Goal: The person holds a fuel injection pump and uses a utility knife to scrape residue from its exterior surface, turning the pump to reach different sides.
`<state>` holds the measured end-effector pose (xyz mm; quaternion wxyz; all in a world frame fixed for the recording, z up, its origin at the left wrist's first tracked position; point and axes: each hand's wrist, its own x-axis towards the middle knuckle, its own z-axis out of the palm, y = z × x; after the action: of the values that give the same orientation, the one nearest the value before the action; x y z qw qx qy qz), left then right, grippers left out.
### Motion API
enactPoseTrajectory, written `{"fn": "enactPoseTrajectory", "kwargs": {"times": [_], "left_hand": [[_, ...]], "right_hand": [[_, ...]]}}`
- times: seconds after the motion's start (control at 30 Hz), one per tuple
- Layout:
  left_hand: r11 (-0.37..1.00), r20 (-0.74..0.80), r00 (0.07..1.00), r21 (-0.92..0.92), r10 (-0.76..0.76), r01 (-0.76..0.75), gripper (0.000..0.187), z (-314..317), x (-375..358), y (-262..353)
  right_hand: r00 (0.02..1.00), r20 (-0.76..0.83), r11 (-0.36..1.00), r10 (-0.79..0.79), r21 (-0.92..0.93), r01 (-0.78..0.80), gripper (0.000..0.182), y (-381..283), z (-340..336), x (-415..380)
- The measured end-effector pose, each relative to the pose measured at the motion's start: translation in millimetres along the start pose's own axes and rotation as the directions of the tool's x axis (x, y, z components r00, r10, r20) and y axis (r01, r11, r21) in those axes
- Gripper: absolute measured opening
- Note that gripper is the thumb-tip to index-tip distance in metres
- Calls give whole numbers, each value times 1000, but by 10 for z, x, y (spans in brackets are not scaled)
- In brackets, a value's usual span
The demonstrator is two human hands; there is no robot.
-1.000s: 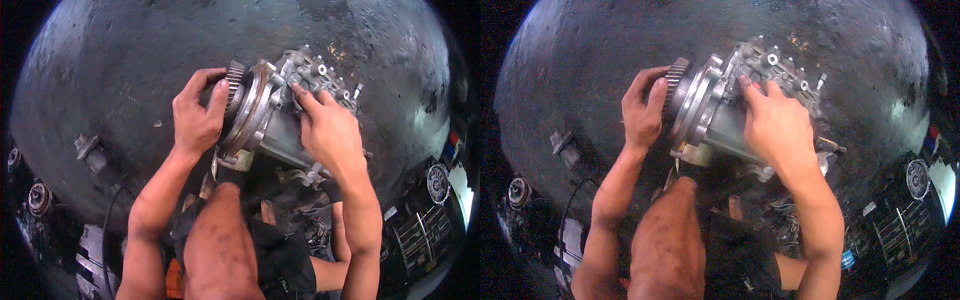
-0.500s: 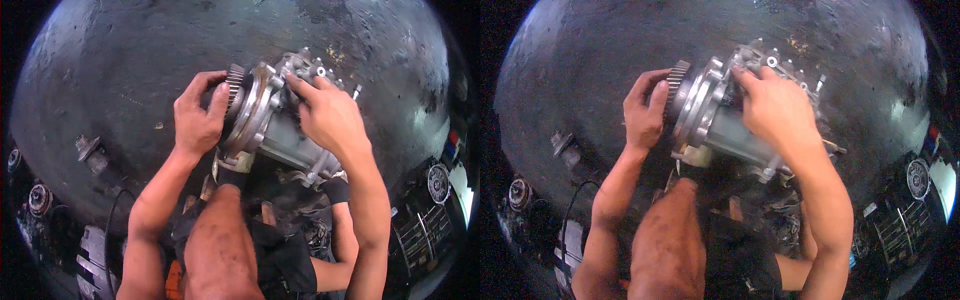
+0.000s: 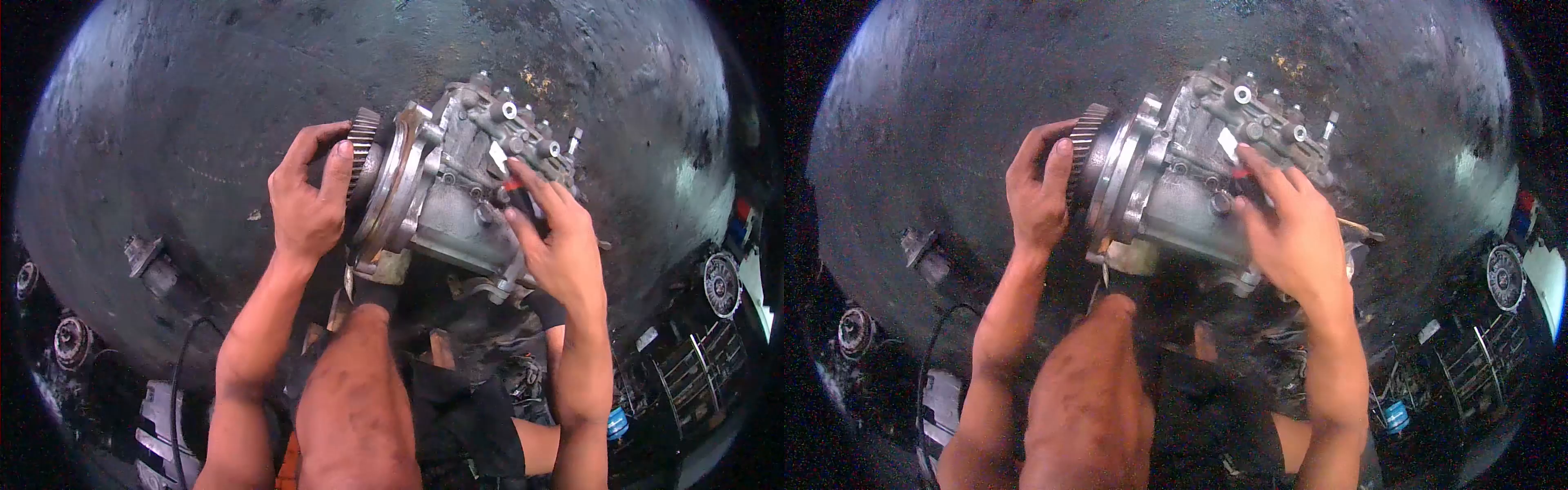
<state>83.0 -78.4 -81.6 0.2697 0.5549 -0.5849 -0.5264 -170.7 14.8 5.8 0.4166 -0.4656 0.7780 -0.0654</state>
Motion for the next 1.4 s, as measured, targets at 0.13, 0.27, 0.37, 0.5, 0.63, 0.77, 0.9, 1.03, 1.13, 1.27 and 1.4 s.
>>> {"fn": "enactPoseTrajectory", "kwargs": {"times": [0.13, 0.27, 0.37, 0.5, 0.63, 0.77, 0.9, 1.03, 1.13, 1.27, 1.4], "left_hand": [[1000, -2, 1000, 21, 23, -23, 23, -3, 5, -15], [999, 0, 1000, 44, 13, -13, 24, 6, 10, -20], [993, 4, 1000, 115, 25, -25, 24, -5, -2, 28], [997, 22, 1000, 74, 5, -7, 24, -3, -1, 83], [988, 28, 998, 144, 52, -55, 24, -2, 27, 99], [982, 34, 998, 181, 48, -53, 28, -21, 22, 130], [989, 8, 1000, 146, 8, -9, 30, -2, 8, 98], [994, 13, 1000, 112, -17, 15, 30, -13, -2, 59], [995, 20, 1000, 100, -15, 13, 30, -21, 6, 46], [990, 36, 999, 140, 11, -16, 31, -30, 13, 35], [992, 37, 999, 125, 20, -24, 31, -30, 6, 16]], "right_hand": [[991, -116, 995, -68, 64, 76, 55, 197, -67, -51], [948, -315, 966, -44, 228, 120, 59, 467, -131, -30], [918, -375, 954, -128, 205, 217, 60, 550, -235, 18], [952, -296, 945, -77, 283, 164, 60, 684, -285, -15], [934, -357, 958, -9, 264, 110, 60, 778, -313, -214], [924, -375, 960, 70, 279, 40, 64, 936, -412, -518], [934, -269, 948, 234, 275, -158, 65, 920, -533, -744], [988, -133, 995, 81, -54, -88, 64, 753, -501, -831], [993, -113, 992, 36, -115, -49, 61, 781, -325, -825], [992, -123, 988, 23, -150, -41, 55, 793, -239, -746], [989, -111, 972, 93, -204, -114, 56, 706, -166, -653]]}}
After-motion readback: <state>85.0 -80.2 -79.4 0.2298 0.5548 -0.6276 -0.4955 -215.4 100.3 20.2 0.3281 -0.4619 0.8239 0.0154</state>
